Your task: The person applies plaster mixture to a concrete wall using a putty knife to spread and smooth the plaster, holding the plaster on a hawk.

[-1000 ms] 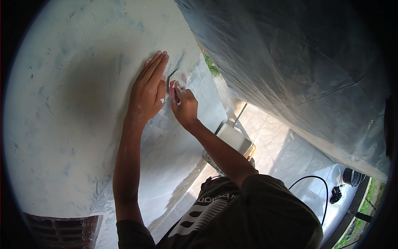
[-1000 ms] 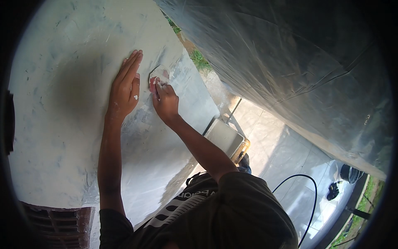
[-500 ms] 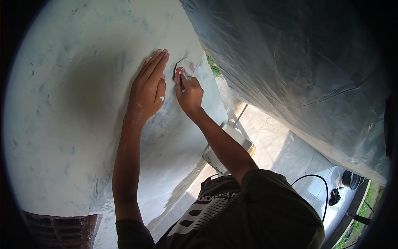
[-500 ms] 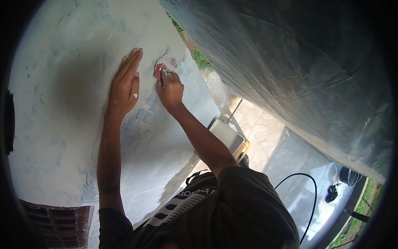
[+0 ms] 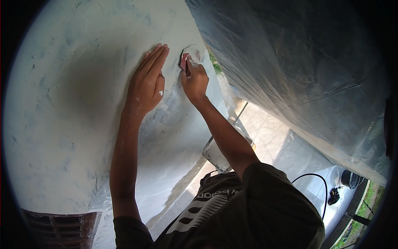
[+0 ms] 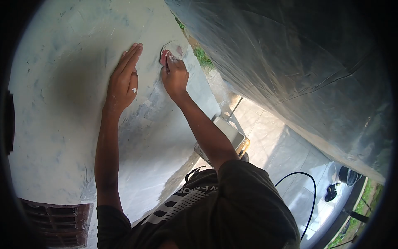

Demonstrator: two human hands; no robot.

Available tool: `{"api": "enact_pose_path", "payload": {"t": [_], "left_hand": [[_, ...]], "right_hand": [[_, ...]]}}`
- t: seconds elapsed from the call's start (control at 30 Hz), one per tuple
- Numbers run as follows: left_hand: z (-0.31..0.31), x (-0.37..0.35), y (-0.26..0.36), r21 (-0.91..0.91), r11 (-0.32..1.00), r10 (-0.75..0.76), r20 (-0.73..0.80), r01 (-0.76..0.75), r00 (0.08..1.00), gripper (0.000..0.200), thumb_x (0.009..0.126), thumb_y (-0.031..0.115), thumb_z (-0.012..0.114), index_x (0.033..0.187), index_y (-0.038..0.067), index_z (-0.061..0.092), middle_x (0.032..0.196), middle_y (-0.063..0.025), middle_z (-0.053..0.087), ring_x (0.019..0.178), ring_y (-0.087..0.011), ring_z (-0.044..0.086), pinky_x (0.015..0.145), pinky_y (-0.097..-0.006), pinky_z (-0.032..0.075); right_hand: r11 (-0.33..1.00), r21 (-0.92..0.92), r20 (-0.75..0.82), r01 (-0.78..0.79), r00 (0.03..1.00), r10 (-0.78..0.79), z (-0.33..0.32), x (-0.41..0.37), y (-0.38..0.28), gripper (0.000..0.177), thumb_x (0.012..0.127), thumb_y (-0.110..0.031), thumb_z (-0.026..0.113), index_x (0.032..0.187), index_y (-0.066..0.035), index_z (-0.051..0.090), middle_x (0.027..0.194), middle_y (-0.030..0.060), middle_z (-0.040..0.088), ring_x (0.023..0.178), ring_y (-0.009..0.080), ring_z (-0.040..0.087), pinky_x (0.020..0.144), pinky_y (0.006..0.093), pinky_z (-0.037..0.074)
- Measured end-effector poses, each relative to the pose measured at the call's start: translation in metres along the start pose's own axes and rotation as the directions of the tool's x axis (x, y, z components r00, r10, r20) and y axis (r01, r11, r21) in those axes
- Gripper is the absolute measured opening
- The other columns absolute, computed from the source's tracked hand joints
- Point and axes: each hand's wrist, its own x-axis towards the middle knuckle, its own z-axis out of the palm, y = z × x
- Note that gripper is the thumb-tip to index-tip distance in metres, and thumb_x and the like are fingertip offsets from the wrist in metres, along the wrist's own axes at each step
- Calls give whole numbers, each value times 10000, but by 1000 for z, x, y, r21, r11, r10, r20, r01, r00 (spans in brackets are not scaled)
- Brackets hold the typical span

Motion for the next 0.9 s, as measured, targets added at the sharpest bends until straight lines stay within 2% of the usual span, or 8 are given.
{"api": "enact_pose_path", "payload": {"t": [0.13,0.3,0.43,0.5,0.57,0.73,0.77,0.9], "left_hand": [[-2,2,-2,-3,1000,18,-9,-18,1000,587,831,-97,378,1407,-34,470,1446,-186,506,1392,-327,433,1177,-468,309],[-4,3,-5,25,999,37,-28,-36,999,547,838,-60,421,1380,-44,492,1408,-189,536,1363,-321,464,1162,-471,341],[-4,-2,-1,46,999,16,-37,-14,999,550,835,-70,413,1378,-44,494,1406,-190,538,1362,-320,465,1163,-472,339],[-3,-4,-2,30,999,11,-30,-10,999,575,829,-85,393,1395,-36,482,1429,-186,520,1376,-322,450,1172,-471,323],[-5,-4,-2,10,1000,9,-22,-8,1000,601,823,-100,373,1412,-28,469,1453,-181,502,1390,-324,435,1180,-471,307],[-7,2,-4,44,998,40,-39,-38,998,571,827,-72,410,1392,-37,483,1417,-190,528,1366,-322,461,1167,-473,333],[-6,3,-5,42,998,40,-35,-39,999,571,827,-72,410,1392,-37,483,1417,-190,528,1366,-322,461,1167,-473,333],[-5,0,-6,28,999,28,-35,-27,999,599,815,-91,388,1404,-27,475,1434,-182,515,1379,-323,445,1177,-469,317]], "right_hand": [[986,129,66,102,992,-111,-4,-66,-49,458,730,-7,717,1185,17,665,786,118,619,809,277,629,676,369,548],[927,356,27,121,990,-139,-43,-72,-54,427,719,47,688,1145,36,687,823,121,659,647,229,571,604,315,509],[990,118,-124,73,991,-59,-31,3,-7,457,733,44,644,1189,33,677,703,96,604,618,202,556,592,322,493],[997,57,-98,52,994,-46,-20,20,-2,463,741,25,656,1203,21,670,706,106,608,663,225,586,616,345,509],[997,-79,52,18,999,-14,-5,18,-8,458,745,-12,681,1201,23,660,746,116,622,726,249,609,640,369,522],[971,163,36,174,983,-183,-17,-70,-60,449,720,6,712,1168,7,682,810,102,644,766,258,627,671,363,558],[961,249,152,116,976,-157,-31,-84,-67,430,717,18,709,1146,12,691,836,102,661,765,254,632,697,353,567],[967,237,1,96,995,-99,-42,-41,-46,411,721,26,695,1132,22,695,767,97,640,687,241,591,623,359,513]]}}
